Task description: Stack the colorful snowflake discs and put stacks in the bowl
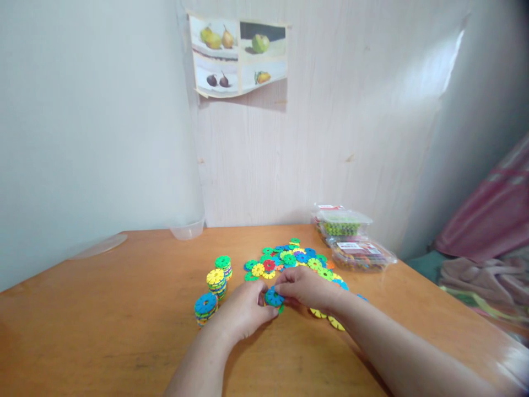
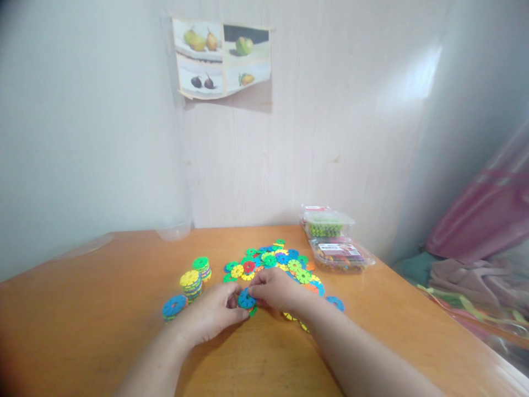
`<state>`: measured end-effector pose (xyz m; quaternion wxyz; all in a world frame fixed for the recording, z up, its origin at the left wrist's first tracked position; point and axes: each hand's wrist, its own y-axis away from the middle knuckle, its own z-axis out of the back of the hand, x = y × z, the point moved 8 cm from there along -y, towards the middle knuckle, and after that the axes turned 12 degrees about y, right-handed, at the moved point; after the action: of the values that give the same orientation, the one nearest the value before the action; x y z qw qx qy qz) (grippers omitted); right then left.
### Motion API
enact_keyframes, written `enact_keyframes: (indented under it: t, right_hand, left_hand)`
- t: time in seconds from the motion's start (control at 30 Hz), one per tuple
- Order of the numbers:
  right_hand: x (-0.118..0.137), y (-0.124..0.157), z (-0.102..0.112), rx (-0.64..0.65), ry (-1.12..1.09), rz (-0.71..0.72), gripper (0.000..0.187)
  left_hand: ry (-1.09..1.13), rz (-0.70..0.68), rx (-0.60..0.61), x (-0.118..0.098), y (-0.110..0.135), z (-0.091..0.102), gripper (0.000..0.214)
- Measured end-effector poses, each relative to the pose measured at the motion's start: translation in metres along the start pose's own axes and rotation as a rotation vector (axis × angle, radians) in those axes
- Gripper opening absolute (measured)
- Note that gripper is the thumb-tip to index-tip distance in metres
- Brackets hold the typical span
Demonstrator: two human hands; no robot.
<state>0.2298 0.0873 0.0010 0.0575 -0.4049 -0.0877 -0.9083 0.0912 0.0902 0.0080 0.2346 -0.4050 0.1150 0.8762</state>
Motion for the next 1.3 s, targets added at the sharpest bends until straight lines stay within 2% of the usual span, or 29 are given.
enact_keyframes:
  t: [0.07,0.13,0.27,0.33,0.43,0.57,0.73,0.97,1.1,1.2,1.23,1.3]
  right_hand:
    - [0.0,0.0,-0.002,0.009,0.016,0.0,0.018]
    - [0.001,-0.003,0.007,-0.054,0.051,0.019,0.019]
    - [-0.006,-0.004,0.052,-0.416,0.367,-0.011,0.025]
    - [-0.009,-0.003,0.068,-0.534,0.587,-0.035,0.031]
    - [-0.017,-0.005,0.07,-0.529,0.815,-0.049,0.045]
    - [-0.024,-0.012,0.056,-0.421,0.912,-0.028,0.062]
    - [-0.021,-0.015,0.049,-0.39,0.936,-0.015,0.058]
    - [-0.002,-0.007,0.052,-0.479,0.976,0.056,0.031]
    - [0.006,-0.002,0.056,-0.512,0.962,0.079,0.025]
    - [0.006,0.001,0.065,-0.581,0.802,0.072,0.027]
    - [0.005,0.001,0.066,-0.573,0.696,0.071,0.027]
    - [-0.002,-0.002,0.06,-0.466,0.415,0.063,0.026]
  left_hand:
    - [-0.004,-0.011,0.0,-0.001,0.0,0.0,0.014]
    - [-0.021,-0.015,-0.006,-0.001,0.0,0.001,0.014]
    - [-0.029,-0.007,-0.001,-0.002,0.0,0.001,0.013]
    - [-0.001,-0.004,0.013,-0.002,0.0,0.0,0.015]
    - [0.036,-0.006,0.023,-0.002,0.0,-0.002,0.019]
    - [0.066,-0.035,0.02,-0.004,0.0,-0.002,0.018]
    - [0.067,-0.052,0.035,-0.006,0.0,-0.003,0.017]
    - [0.053,-0.047,0.036,-0.004,-0.001,-0.003,0.018]
    - [0.049,-0.05,0.029,-0.004,-0.001,-0.002,0.016]
    - [0.034,-0.033,0.014,-0.006,0.001,0.0,0.016]
    - [0.028,-0.026,0.008,-0.007,0.001,0.001,0.016]
    - [0.029,-0.024,0.001,-0.01,0.003,0.002,0.015]
